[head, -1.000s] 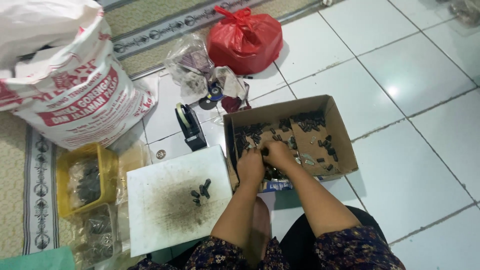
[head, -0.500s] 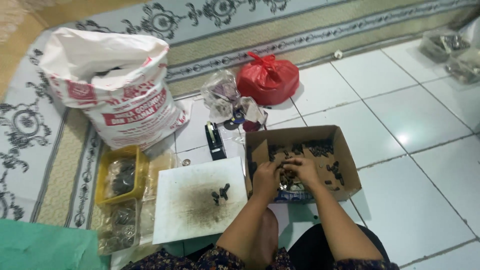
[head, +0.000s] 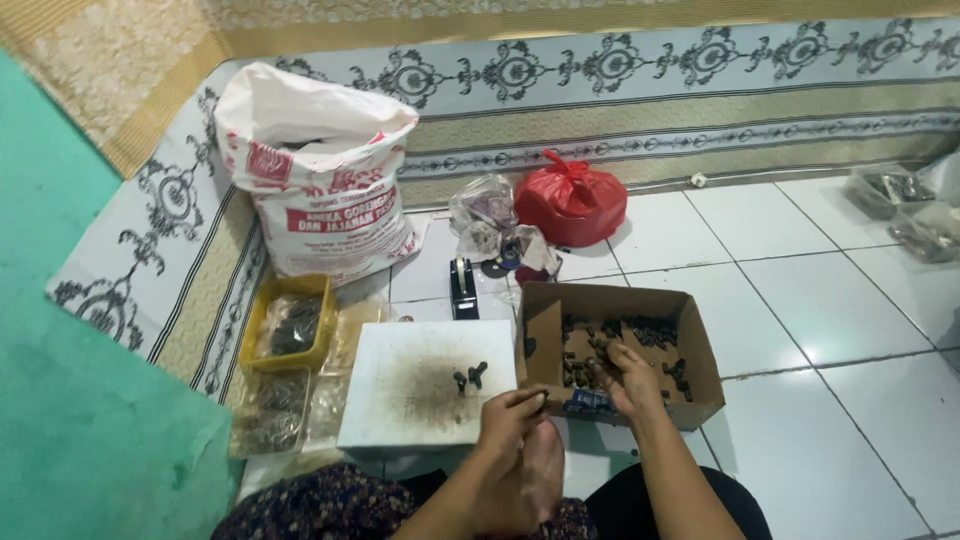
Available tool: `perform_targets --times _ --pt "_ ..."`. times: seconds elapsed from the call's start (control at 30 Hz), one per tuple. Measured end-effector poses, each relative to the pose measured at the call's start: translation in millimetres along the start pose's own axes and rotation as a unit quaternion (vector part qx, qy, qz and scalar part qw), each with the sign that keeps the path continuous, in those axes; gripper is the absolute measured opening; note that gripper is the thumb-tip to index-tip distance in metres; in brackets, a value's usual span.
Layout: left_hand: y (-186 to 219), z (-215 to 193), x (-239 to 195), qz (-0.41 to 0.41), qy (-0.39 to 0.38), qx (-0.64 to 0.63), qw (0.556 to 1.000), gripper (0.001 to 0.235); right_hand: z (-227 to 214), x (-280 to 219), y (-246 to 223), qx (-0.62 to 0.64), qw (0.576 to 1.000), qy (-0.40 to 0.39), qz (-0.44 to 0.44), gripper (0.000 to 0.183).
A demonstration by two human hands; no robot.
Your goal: The person sits on the floor and assembles small dark plastic components with metal screws. They pick up parts from a cardboard box, screw them together by hand, and place the finished assemblies onto a white board.
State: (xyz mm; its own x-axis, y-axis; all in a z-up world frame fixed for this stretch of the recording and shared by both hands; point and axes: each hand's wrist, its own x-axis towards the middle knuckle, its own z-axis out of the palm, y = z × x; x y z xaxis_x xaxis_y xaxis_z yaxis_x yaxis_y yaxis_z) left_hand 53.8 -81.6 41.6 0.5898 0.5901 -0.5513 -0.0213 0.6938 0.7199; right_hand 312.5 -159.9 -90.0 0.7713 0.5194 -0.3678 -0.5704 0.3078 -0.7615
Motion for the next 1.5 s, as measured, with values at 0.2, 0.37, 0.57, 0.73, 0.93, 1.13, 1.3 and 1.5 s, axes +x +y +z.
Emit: perform_targets --times 0.2,0.37,0.57,0.73,0.93,1.13,1.3,1.5 --pt "-24.0 -110.3 18.0 0.012 -0.001 -0.021 1.000 0.031 43.2 -71.5 8.1 -0.095 0.995 -0.029 0.028 0.044" --pt "4.6 -127.8 -21.2 0.035 0.029 -0.029 0.999 0.041 107.5 -144.5 28.6 -0.156 0.985 -0.039 0.068 0.024" --pt "-3.7 -137.6 -16.0 0.112 0.017 -0.004 0.994 0.050 127.1 -175.4 78.5 -0.218 0.969 -0.115 0.017 0.030" --pt "1.5 -136.2 -23.4 0.123 0.007 -0.006 0.992 0.042 136.7 -192.0 81.7 -0.233 0.964 -0.131 0.005 0.024" --pt "25.6 -124.7 -45.5 0.111 0.000 -0.044 0.993 0.019 129.9 -192.2 80.4 -0.198 0.966 -0.146 0.072 0.027" --pt "36.2 -112.0 -48.5 0.080 -0.113 -0.030 0.990 0.032 129.1 -189.2 63.7 -0.189 0.960 -0.178 0.105 0.023" --pt "32.9 -88.5 -29.0 0.319 -0.055 0.267 0.908 0.023 125.9 -180.6 35.3 -0.180 0.962 -0.177 0.106 0.022" --pt "20.7 -51.8 1.6 0.502 -0.055 0.318 0.802 0.009 128.0 -189.6 -20.0 -0.209 0.957 -0.166 0.110 0.019"
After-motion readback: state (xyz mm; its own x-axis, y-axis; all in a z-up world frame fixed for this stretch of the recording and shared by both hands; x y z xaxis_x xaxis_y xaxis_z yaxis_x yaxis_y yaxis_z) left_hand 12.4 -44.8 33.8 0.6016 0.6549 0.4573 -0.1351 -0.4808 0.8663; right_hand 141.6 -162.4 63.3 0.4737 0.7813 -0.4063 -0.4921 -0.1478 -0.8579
